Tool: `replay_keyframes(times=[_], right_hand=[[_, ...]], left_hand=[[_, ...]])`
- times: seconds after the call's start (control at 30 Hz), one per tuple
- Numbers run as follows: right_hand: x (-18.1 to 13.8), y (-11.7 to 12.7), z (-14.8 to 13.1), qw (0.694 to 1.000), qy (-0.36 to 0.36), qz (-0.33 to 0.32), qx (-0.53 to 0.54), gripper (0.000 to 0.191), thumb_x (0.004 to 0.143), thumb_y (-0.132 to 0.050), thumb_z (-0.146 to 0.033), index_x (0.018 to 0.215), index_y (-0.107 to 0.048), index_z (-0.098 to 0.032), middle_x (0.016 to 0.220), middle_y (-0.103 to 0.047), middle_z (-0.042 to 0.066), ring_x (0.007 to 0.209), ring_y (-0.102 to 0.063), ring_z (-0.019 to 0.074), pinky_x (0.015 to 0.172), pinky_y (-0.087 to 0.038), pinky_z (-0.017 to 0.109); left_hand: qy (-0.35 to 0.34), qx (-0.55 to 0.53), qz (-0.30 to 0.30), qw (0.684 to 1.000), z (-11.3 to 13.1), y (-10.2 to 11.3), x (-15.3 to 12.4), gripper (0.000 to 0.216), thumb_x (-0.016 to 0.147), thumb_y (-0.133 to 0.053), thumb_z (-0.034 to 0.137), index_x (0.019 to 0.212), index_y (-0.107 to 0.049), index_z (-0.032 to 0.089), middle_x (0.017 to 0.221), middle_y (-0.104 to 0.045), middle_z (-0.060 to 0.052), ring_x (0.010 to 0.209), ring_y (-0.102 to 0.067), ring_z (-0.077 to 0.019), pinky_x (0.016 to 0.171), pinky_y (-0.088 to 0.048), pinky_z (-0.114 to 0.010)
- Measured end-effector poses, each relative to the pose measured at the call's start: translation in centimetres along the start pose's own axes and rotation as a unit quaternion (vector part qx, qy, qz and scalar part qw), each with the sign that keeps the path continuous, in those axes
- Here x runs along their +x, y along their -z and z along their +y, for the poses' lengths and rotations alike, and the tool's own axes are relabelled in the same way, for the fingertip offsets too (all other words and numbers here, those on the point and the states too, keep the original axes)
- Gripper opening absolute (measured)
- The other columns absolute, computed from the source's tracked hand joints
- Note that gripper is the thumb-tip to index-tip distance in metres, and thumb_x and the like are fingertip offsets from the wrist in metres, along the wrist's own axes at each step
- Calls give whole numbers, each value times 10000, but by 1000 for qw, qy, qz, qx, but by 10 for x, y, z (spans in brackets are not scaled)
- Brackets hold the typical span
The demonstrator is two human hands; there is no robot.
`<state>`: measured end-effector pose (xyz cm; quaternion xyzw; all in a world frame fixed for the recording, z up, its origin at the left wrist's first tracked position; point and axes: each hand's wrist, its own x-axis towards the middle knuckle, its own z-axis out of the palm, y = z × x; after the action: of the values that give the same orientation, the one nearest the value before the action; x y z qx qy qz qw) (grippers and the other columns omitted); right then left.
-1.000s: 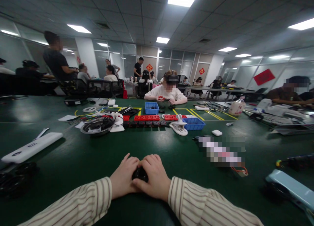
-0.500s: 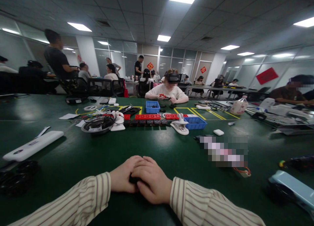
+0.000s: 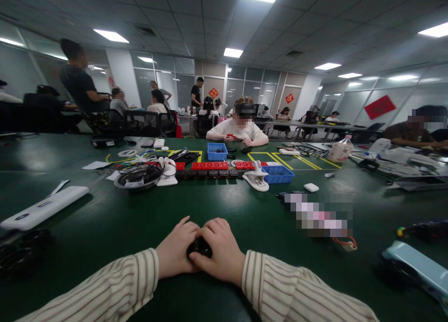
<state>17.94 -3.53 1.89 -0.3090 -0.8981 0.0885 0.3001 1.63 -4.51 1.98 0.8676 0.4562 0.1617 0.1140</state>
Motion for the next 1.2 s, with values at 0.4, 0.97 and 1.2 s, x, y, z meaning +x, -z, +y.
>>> replay_keyframes(times=[0.4, 0.97, 1.2], right_hand=[[1, 3, -1, 980, 168, 6, 104, 278, 618, -403, -164, 856, -544, -191, 908, -623, 39, 894, -494, 180, 808, -372, 336], [-1, 0, 1, 999, 24, 24, 40, 248, 709, -552, -370, 857, -515, -176, 848, -525, 47, 814, -453, 190, 773, -362, 357], [1, 3, 0, 983, 150, 21, 101, 195, 623, -401, -180, 788, -505, -191, 811, -587, 45, 819, -503, 179, 780, -382, 347]], left_hand=[[-104, -14, -26, 994, -22, -5, 4, 383, 512, -684, 233, 886, -598, 228, 959, -506, -8, 949, -465, -228, 1015, -234, -432], [-3, -20, 8, 1000, -2, -1, 1, 394, 538, -702, 322, 869, -546, 175, 879, -515, -20, 881, -495, -211, 1036, -153, -503], [-53, -112, -40, 992, -20, -5, 5, 354, 523, -741, 219, 849, -605, 211, 960, -485, -7, 929, -461, -207, 844, -403, -318]])
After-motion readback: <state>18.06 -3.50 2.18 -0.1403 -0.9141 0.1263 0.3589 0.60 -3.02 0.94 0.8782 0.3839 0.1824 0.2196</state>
